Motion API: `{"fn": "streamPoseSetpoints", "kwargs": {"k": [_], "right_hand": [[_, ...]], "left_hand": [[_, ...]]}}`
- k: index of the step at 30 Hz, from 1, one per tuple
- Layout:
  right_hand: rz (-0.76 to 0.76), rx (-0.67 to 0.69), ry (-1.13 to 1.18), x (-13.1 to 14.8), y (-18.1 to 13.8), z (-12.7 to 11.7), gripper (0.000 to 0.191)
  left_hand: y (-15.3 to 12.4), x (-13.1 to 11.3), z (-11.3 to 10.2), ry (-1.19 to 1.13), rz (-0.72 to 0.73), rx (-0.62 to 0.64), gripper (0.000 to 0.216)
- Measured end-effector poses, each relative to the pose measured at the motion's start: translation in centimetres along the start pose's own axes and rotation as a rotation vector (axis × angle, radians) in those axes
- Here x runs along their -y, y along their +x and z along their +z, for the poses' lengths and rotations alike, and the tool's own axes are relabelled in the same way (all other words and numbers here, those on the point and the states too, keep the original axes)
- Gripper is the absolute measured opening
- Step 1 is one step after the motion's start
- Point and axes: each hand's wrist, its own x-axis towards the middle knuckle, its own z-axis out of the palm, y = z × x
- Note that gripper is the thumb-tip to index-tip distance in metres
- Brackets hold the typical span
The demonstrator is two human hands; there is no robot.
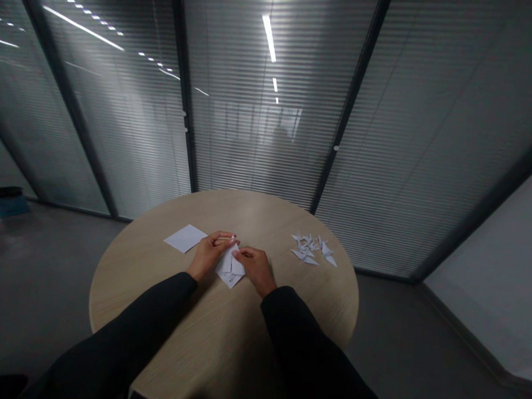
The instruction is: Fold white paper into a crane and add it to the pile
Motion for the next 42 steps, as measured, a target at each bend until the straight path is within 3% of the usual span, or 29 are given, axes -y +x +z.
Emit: {"fn": "streamPoseSetpoints", "kwargs": {"k": [20,33,42], "right_hand": [[0.009,0.060,0.002,0.3,-0.3,0.1,0.033],[0.019,0.138,-0.007,0.7,-0.5,0.3,0.025],[0.065,0.103,0.026,0.7,-0.7,0.2,0.029]], "left_hand": [[-0.3,-0.4,0.2,-0.007,0.034,-0.065,0.035],[-0.6,0.1,0.0,0.017,0.053,-0.153,0.037],[-0.1,0.6,-0.5,0.096,-0.031,-0.027,0.054]]}}
